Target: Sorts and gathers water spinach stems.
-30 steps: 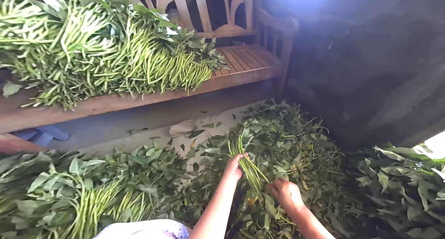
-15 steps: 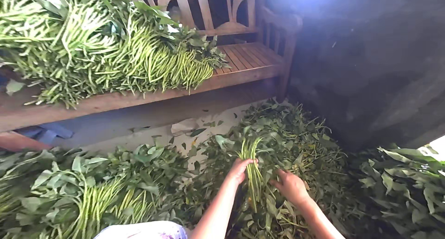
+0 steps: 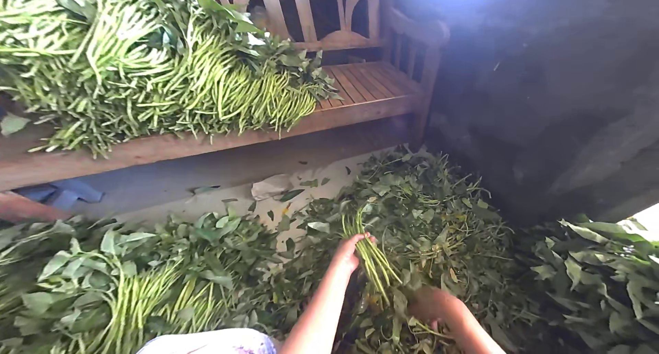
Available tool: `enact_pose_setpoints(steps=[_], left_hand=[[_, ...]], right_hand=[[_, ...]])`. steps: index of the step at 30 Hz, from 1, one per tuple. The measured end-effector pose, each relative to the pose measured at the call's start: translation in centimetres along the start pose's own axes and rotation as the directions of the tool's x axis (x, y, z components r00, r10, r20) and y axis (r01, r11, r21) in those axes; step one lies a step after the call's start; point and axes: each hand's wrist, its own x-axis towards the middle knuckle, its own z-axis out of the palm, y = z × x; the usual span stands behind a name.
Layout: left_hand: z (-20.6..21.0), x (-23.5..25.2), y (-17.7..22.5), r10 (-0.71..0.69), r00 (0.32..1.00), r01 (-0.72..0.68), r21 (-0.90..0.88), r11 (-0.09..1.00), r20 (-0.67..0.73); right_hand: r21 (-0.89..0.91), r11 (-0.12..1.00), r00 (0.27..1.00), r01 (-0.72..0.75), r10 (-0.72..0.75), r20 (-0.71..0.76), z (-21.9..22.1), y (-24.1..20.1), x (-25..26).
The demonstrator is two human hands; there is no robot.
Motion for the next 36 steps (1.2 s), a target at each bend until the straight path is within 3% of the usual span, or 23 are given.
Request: enact_pose_setpoints(steps=[1,3,4,6,8,10,13,16,19,23,26,29,32,36], left_hand=[[-0.1,0.1,0.1,0.024,1.0,-0.024,0.03,0.999,0.012],[0.2,-0.3,-0.1,0.087,0.995,-0.093,0.159,0.983,0.042],[0.6,-0.7,-0.5,0.113,0.992,-0.122,0.226,0.966,0.052],[1.7,-1.6,-1.7,0.123,0.991,-0.134,0.301,0.944,0.054],[2.8,-2.4,-2.0,0.093,0.995,-0.099,0.242,0.965,0.037],[2.6,-2.3,-0.6,0.061,0.998,-0.058,0.12,0.991,-0.018],[0.0,-1.0,2.6,0.127,0.985,-0.127,0.012,0.992,-0.114],[-2.7,0.6,4.4,0.215,0.955,-0.22,-0.004,0.975,-0.205],[-3.8,1.4,4.1,0.175,0.953,-0.195,-0.058,0.979,-0.247],[-2.6,0.5,3.8,0.012,0.969,-0.052,-0.156,0.986,-0.247],[-2.4,0.5,3.5,-0.049,0.985,0.009,-0.24,0.971,-0.164],[-2.7,0.9,2.9,-0.065,0.992,0.04,-0.229,0.973,-0.104],[-2.6,0.7,2.9,-0.072,0.989,0.047,-0.191,0.98,-0.127],[-2.7,0.4,2.9,-0.058,0.989,0.033,-0.184,0.982,-0.132]], right_hand=[[-0.012,0.998,0.995,-0.068,0.069,0.066,0.0,0.7,-0.1],[0.006,0.999,0.998,-0.046,0.046,-0.038,-0.6,1.5,0.4],[0.063,0.998,0.983,0.021,-0.009,-0.183,-1.0,1.5,0.8],[0.264,0.923,0.868,0.279,-0.125,-0.481,-1.1,0.8,2.5],[0.415,0.767,0.78,0.489,-0.172,-0.601,-0.8,0.0,4.2],[0.499,0.724,0.789,0.476,-0.103,-0.605,-0.8,0.5,5.7],[0.565,0.762,0.822,0.318,0.076,-0.564,-2.1,2.4,7.4],[0.429,0.862,0.861,0.27,-0.017,-0.508,-2.6,2.1,9.3],[0.252,0.946,0.9,0.204,-0.08,-0.428,-1.8,0.1,13.0],[0.085,0.995,0.923,-0.045,0.074,-0.378,-1.0,-2.8,14.8],[-0.012,0.99,0.924,-0.137,0.123,-0.363,-0.3,-3.8,13.9],[-0.049,0.99,0.926,-0.133,0.107,-0.361,1.0,-2.4,14.4],[0.06,0.997,0.93,-0.053,0.071,-0.36,0.5,-0.8,14.0],[0.339,0.898,0.878,0.281,-0.098,-0.468,-2.7,0.9,11.1]])
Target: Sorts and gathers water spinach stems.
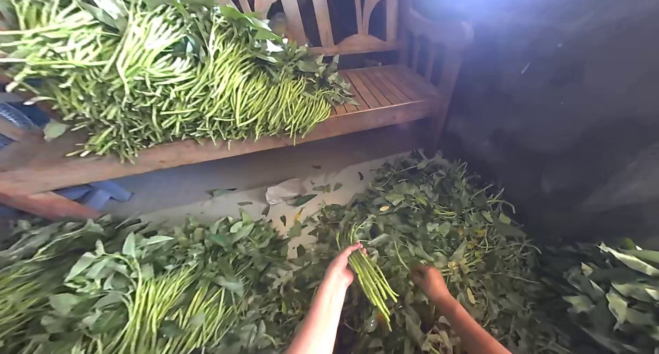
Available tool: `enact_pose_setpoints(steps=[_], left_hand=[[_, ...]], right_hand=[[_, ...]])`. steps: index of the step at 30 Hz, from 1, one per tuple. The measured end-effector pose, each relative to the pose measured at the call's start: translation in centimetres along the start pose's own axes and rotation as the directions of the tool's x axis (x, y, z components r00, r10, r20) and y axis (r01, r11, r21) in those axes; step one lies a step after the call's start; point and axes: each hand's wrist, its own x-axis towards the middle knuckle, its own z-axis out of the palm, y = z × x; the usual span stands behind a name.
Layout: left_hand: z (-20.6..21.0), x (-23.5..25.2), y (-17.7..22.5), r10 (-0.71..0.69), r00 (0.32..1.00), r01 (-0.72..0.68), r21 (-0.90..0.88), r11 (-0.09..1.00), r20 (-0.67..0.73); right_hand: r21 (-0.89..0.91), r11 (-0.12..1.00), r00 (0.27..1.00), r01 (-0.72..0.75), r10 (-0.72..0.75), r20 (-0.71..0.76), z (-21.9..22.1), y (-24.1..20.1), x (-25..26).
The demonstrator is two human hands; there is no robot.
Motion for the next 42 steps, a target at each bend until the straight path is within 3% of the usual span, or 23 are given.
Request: enact_pose_setpoints(steps=[2,4,8,11,17,21,23,25,27,29,32,35,42], left_hand=[[0.2,-0.2,-0.3,0.003,1.0,-0.003,0.001,1.0,0.007],[0.6,-0.6,-0.6,0.0,0.999,-0.003,0.056,0.998,0.039],[2.0,-2.0,-1.3,-0.016,0.994,-0.019,0.314,0.949,0.108],[2.9,-3.5,-2.1,-0.042,0.984,-0.039,0.436,0.899,0.176],[2.6,-4.1,-2.6,-0.02,0.961,-0.094,0.392,0.915,0.278],[3.0,-4.4,-2.7,0.068,0.93,-0.258,0.509,0.821,0.362],[3.2,-4.5,-3.0,0.113,0.912,-0.336,0.561,0.757,0.395],[3.6,-4.7,-3.6,0.119,0.898,-0.375,0.598,0.708,0.423],[3.9,-4.9,-4.3,0.069,0.89,-0.378,0.643,0.666,0.451],[4.1,-5.1,-4.9,0.028,0.886,-0.371,0.672,0.64,0.463],[4.1,-5.0,-5.0,-0.012,0.872,-0.372,0.678,0.635,0.489],[4.1,-4.5,-5.0,-0.008,0.863,-0.38,0.658,0.65,0.506],[4.3,-4.3,-5.8,0.002,0.86,-0.374,0.629,0.682,0.51]], right_hand=[[0.19,0.976,0.995,0.103,-0.1,-0.024,-2.1,-1.1,-2.2],[0.261,0.953,0.988,0.155,-0.15,-0.041,-3.4,-2.1,-4.8],[-0.075,0.981,0.977,0.178,-0.185,-0.108,-3.2,-2.6,-8.6],[-0.3,0.943,0.969,0.144,-0.196,-0.15,-1.0,-3.0,-9.9],[-0.357,0.921,0.973,0.158,-0.207,-0.104,-0.7,-3.8,-10.8],[-0.428,0.892,0.983,0.145,-0.178,-0.037,-2.1,-4.4,-11.0],[-0.319,0.942,0.994,0.105,-0.093,0.053,-2.4,-4.5,-10.7],[0.055,0.998,0.976,0.032,-0.043,0.214,-2.0,-3.5,-9.8],[0.496,0.862,0.934,-0.1,-0.091,0.346,-1.0,-2.0,-9.1],[0.69,0.698,0.895,-0.194,-0.162,0.415,-0.2,-1.2,-8.8],[0.756,0.593,0.878,-0.275,-0.165,0.449,0.2,-0.9,-8.7],[0.833,0.418,0.908,-0.363,-0.041,0.417,0.6,-1.0,-8.6],[0.88,0.155,0.893,-0.449,0.111,0.436,1.2,-1.8,-8.6]])
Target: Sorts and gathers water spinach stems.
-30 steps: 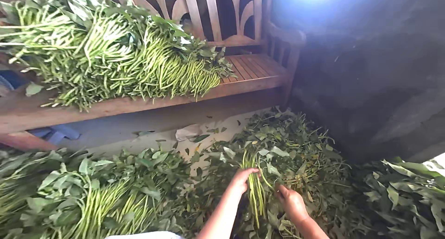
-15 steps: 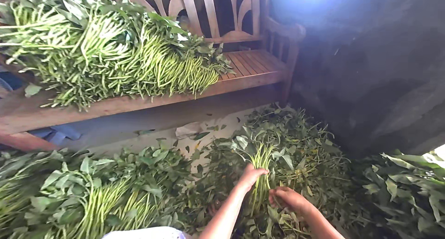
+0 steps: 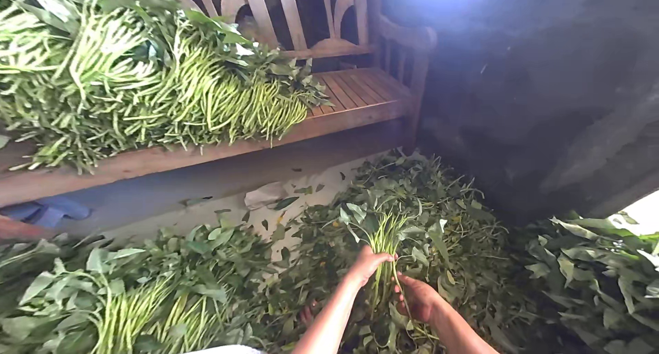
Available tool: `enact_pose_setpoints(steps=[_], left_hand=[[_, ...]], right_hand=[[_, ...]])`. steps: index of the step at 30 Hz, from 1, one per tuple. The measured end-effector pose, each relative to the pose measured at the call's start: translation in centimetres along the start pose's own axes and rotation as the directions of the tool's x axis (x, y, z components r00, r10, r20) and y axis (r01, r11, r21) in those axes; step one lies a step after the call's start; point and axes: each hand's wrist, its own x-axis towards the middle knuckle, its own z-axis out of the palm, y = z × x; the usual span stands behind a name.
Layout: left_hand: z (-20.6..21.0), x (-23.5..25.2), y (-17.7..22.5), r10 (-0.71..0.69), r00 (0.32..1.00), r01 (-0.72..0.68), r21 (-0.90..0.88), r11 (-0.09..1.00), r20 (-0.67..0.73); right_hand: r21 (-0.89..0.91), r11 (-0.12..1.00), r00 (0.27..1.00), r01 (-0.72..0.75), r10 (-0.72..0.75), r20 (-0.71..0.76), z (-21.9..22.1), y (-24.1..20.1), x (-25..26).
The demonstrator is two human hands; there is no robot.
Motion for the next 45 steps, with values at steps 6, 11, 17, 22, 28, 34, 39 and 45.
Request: enact_pose_setpoints(steps=[6,11,17,22,28,34,39,45], left_hand=[[0.3,0.0,-0.4,0.01,0.995,-0.019,-0.092,0.996,-0.096],[-2.4,1.1,-0.8,-0.007,0.968,-0.031,-0.149,0.988,-0.25],[-3.6,1.0,-0.9,-0.031,0.968,0.022,-0.038,0.999,-0.248],[-1.2,-0.2,-0.8,-0.076,0.988,0.072,-0.031,0.997,-0.138],[-0.7,-0.4,-0.5,-0.106,0.977,0.075,-0.169,0.983,-0.183],[-3.0,0.6,-0.6,-0.142,0.96,0.03,-0.417,0.908,-0.24],[-4.8,-0.2,0.4,-0.118,0.989,0.038,-0.616,0.787,-0.089],[-1.4,-0.1,1.5,-0.026,0.989,-0.021,-0.311,0.95,-0.145]], right_hand=[[-0.604,0.787,0.977,0.126,-0.204,-0.063,0.7,-0.7,-0.8],[-0.997,0.077,0.988,0.011,-0.154,-0.001,-1.2,0.3,0.0],[-0.853,-0.331,0.914,-0.404,-0.162,-0.371,-2.4,-2.0,-4.3],[-0.99,-0.128,0.85,-0.064,-0.526,0.013,2.8,-5.4,-4.4],[-0.939,-0.138,0.726,0.315,-0.603,0.332,2.7,-2.8,-0.6],[-0.968,-0.25,0.896,0.009,-0.428,0.118,2.6,-2.8,-2.6],[-0.868,-0.212,0.882,-0.449,-0.259,-0.393,-0.9,-5.5,-5.8],[-0.979,0.087,0.865,0.183,-0.487,0.118,1.9,-6.0,-4.2]])
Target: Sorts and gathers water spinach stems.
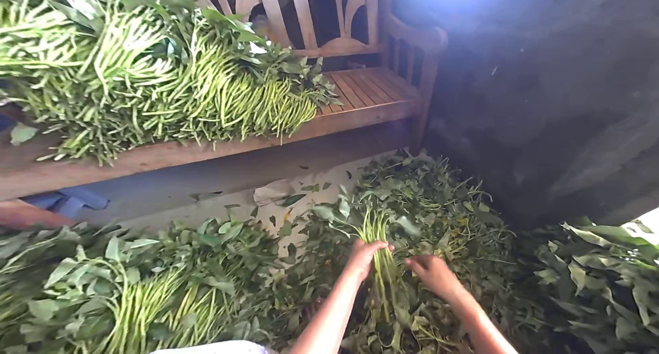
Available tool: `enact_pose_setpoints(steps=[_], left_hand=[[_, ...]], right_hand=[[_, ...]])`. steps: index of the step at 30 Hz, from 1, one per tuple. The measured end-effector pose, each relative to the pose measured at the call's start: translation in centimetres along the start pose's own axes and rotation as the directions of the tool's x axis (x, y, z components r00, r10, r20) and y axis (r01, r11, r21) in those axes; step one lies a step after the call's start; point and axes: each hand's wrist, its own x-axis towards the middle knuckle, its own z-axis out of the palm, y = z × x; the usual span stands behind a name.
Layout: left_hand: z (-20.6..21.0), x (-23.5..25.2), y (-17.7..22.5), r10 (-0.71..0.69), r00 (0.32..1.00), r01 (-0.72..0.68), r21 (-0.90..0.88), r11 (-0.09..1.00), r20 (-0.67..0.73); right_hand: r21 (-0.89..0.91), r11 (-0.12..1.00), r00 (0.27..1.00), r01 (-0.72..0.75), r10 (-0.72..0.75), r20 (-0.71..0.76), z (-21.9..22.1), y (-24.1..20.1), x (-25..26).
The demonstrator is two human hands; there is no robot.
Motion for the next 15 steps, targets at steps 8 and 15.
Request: enact_pose_setpoints(steps=[8,15], left_hand=[[3.3,-1.5,-0.1,-0.184,0.981,0.144,-0.398,0.906,-0.062],[2.2,-0.7,-0.5,-0.069,0.995,0.084,-0.242,0.967,0.072]], right_hand=[[0.49,0.868,0.997,0.082,-0.067,-0.048,7.1,-0.4,0.9],[0.71,0.689,0.982,-0.147,0.015,0.189,6.4,-0.1,1.1]])
